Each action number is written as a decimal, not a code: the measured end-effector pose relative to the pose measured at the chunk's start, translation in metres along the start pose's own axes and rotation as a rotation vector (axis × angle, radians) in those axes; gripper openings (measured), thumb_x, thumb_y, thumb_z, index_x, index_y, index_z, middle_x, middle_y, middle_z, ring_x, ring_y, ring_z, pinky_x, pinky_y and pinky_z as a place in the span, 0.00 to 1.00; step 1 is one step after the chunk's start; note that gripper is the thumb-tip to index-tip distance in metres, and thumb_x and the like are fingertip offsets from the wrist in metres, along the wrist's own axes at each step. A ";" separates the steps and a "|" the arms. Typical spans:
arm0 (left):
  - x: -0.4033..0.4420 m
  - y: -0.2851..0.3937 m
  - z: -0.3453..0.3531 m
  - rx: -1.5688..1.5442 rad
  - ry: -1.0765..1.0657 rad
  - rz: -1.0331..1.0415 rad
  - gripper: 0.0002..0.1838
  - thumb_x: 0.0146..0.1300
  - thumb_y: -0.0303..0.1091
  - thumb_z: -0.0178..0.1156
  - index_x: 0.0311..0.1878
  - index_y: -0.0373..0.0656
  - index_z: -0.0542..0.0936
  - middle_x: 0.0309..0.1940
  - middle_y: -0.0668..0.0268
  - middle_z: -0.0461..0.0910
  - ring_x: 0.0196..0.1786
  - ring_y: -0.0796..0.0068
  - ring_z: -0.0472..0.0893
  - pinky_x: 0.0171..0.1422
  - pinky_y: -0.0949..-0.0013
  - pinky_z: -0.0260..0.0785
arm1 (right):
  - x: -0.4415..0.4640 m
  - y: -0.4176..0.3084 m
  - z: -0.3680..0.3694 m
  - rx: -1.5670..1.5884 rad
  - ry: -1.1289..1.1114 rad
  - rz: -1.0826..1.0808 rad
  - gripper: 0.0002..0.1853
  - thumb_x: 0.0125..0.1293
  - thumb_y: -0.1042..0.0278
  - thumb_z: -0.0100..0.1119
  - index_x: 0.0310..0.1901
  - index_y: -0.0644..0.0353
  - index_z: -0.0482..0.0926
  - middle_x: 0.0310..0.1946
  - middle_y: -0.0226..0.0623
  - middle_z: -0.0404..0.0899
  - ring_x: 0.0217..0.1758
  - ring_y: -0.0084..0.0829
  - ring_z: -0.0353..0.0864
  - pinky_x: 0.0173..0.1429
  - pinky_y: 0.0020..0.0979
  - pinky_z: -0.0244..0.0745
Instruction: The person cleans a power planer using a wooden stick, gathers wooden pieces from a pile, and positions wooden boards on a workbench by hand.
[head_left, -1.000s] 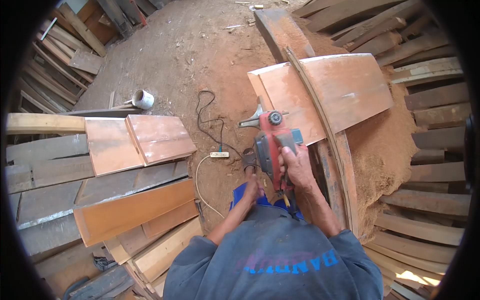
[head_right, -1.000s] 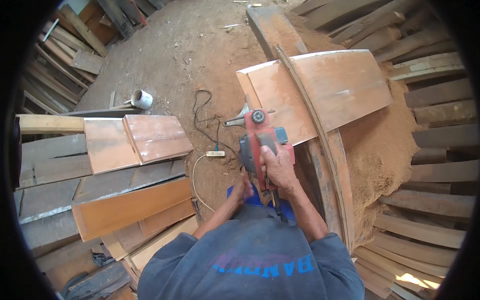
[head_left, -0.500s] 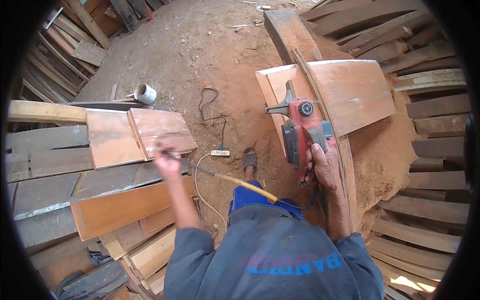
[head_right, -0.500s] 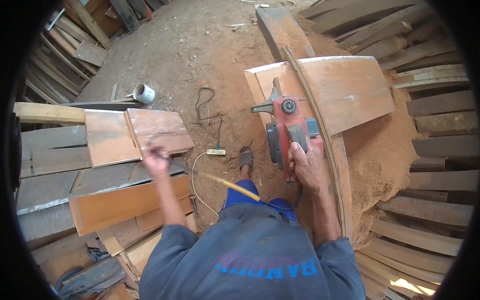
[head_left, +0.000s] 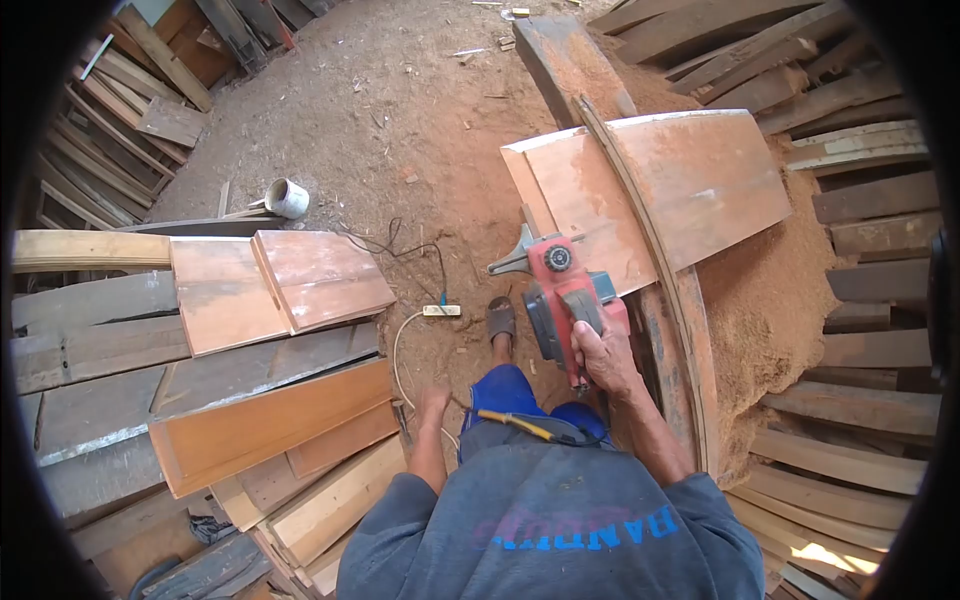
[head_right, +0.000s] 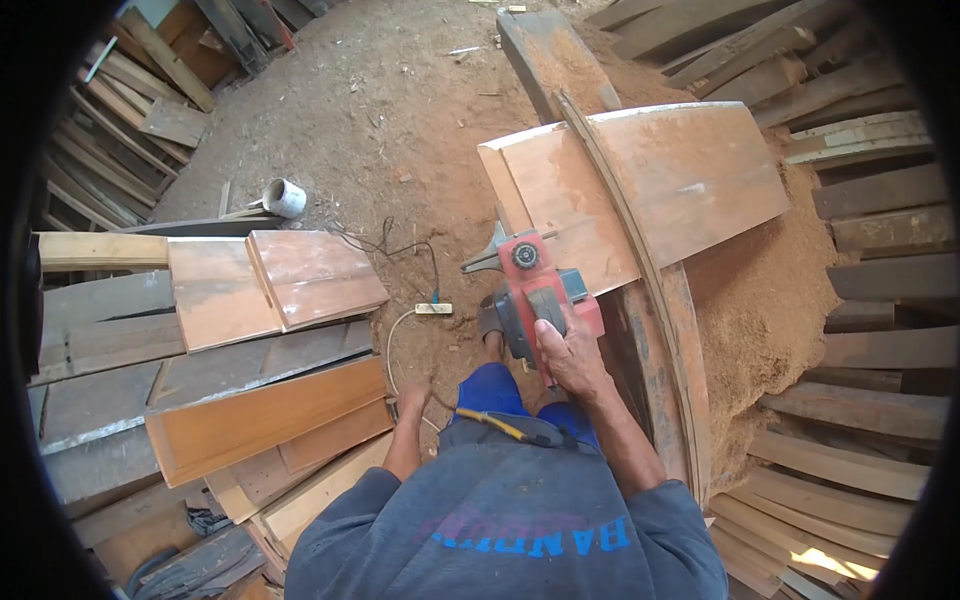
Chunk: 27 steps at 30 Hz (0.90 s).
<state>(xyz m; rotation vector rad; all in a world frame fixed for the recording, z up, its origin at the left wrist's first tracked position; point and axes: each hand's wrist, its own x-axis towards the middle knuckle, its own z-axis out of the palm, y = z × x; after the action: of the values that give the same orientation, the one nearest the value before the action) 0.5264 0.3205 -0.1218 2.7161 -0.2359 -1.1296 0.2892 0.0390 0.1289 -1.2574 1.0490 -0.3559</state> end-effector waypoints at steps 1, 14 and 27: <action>-0.028 0.050 -0.031 0.067 -0.033 -0.007 0.41 0.69 0.58 0.59 0.67 0.24 0.76 0.61 0.30 0.79 0.68 0.32 0.77 0.75 0.45 0.68 | 0.007 0.005 0.001 -0.004 -0.002 0.019 0.26 0.75 0.41 0.62 0.53 0.60 0.78 0.29 0.26 0.75 0.29 0.19 0.75 0.33 0.28 0.73; -0.074 0.260 -0.021 -0.636 -0.066 0.738 0.32 0.66 0.42 0.74 0.68 0.34 0.78 0.54 0.50 0.80 0.57 0.58 0.81 0.62 0.59 0.75 | 0.087 0.008 0.015 -0.227 0.035 -0.073 0.32 0.72 0.39 0.61 0.50 0.70 0.80 0.37 0.55 0.84 0.41 0.49 0.85 0.49 0.46 0.78; 0.037 0.360 -0.086 -0.687 -0.057 0.671 0.28 0.66 0.40 0.76 0.62 0.33 0.81 0.51 0.52 0.79 0.52 0.58 0.84 0.58 0.59 0.77 | 0.232 -0.077 0.042 -0.319 0.031 -0.166 0.31 0.73 0.42 0.60 0.47 0.73 0.79 0.34 0.62 0.83 0.41 0.55 0.86 0.47 0.49 0.79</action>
<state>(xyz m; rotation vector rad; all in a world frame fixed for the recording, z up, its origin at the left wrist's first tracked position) 0.5878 -0.0264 -0.0031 1.7945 -0.5857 -0.8642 0.4665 -0.1305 0.0919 -1.6359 1.0578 -0.3440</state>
